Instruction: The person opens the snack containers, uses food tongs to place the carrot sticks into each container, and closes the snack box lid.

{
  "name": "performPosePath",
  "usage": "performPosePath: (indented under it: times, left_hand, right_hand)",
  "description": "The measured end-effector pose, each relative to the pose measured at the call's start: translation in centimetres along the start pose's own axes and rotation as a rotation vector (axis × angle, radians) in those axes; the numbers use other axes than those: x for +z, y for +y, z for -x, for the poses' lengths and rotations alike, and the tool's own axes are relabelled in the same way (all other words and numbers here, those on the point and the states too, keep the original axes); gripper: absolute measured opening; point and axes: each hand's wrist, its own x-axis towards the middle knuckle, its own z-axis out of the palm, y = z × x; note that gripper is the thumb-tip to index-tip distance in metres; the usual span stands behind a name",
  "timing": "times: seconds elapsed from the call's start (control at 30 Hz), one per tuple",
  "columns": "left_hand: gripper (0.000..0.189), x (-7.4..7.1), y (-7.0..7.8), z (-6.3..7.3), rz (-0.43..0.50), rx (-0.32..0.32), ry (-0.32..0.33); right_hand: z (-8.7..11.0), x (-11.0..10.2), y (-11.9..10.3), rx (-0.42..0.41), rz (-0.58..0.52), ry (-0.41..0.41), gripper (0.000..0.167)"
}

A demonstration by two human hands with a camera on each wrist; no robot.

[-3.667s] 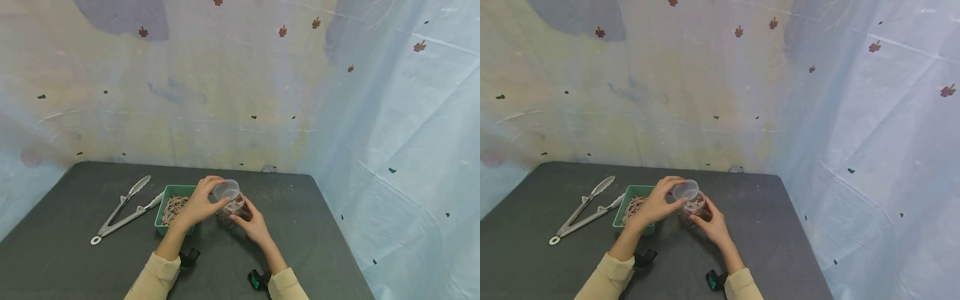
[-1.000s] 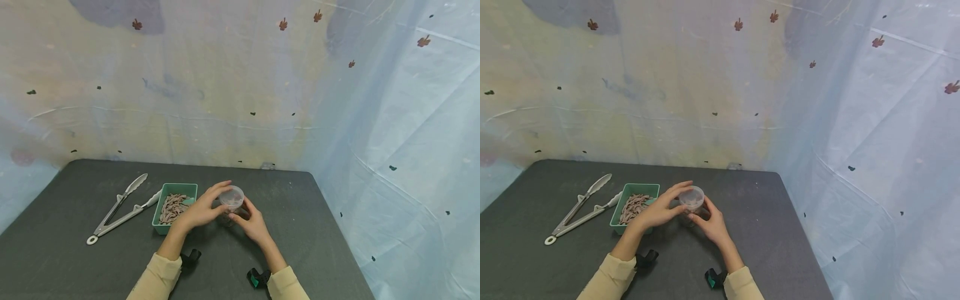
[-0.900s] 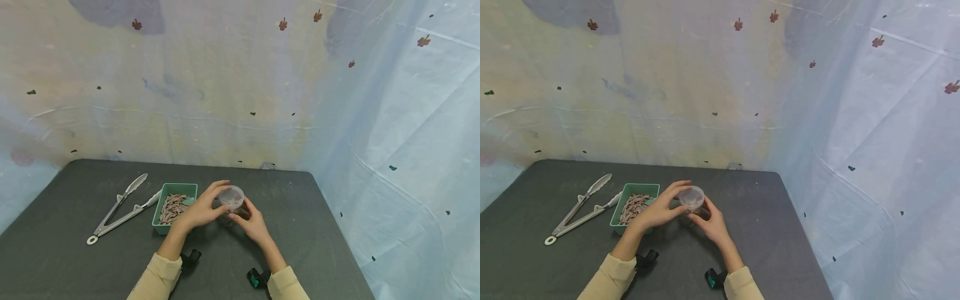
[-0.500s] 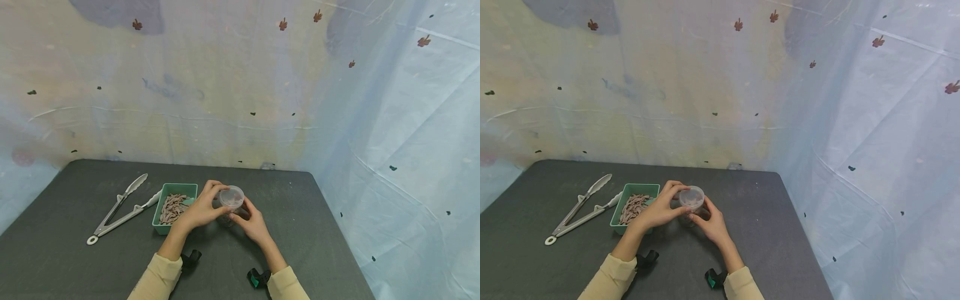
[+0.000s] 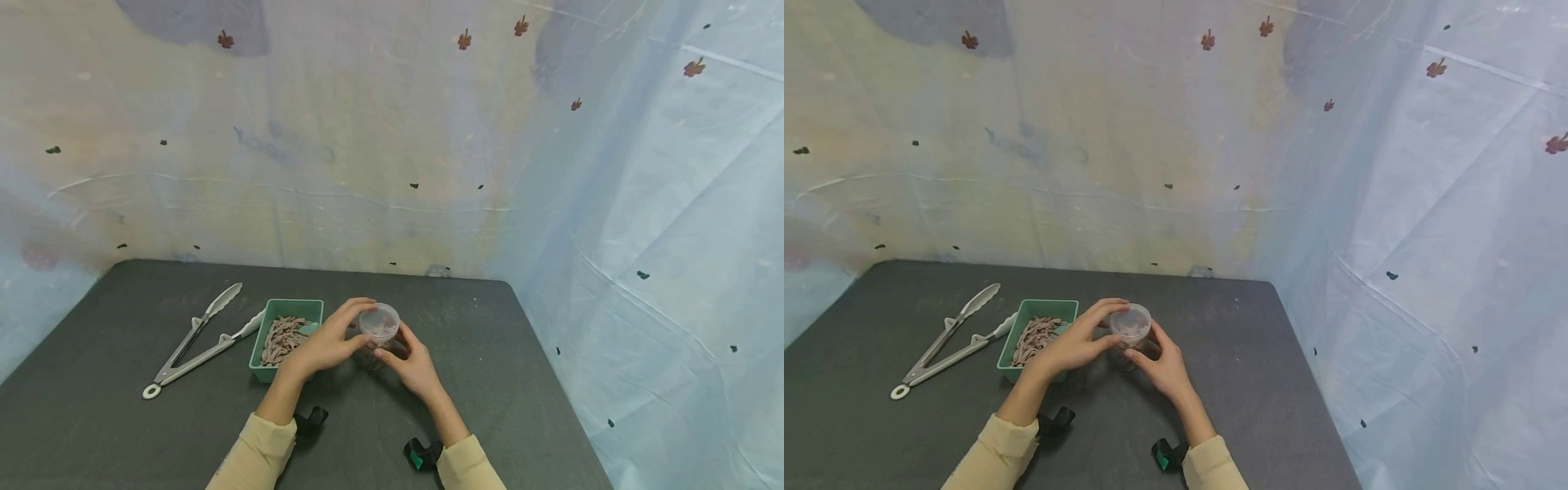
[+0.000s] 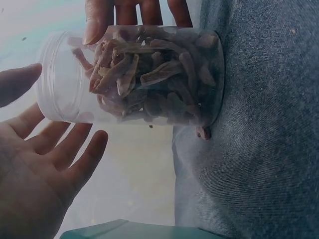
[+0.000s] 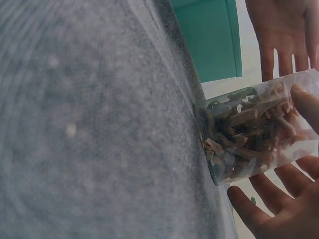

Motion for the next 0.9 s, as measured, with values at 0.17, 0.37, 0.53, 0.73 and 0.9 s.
performPosePath:
  times: [0.17,0.37,0.53,0.73,0.9]
  left_hand:
    - [0.062,0.3,0.2,0.0,-0.029,-0.037,0.041]
    - [0.060,0.4,0.2,0.0,-0.032,-0.111,0.067]
    - [0.057,0.3,0.0,0.0,-0.034,-0.089,0.060]
    - [0.055,0.1,-0.1,0.0,-0.022,-0.051,0.029]
    - [0.053,-0.1,-0.1,0.1,-0.022,-0.017,0.002]
  right_hand:
    - [-0.4,0.3,2.2,-0.002,0.005,0.024,0.073]
    - [-0.7,0.2,3.9,-0.006,-0.006,0.023,0.073]
    - [-0.7,0.2,3.9,-0.007,-0.004,0.025,0.074]
    - [-0.6,0.4,3.8,-0.013,-0.002,0.044,0.076]
    - [-0.6,0.2,3.9,0.002,0.036,0.038,0.075]
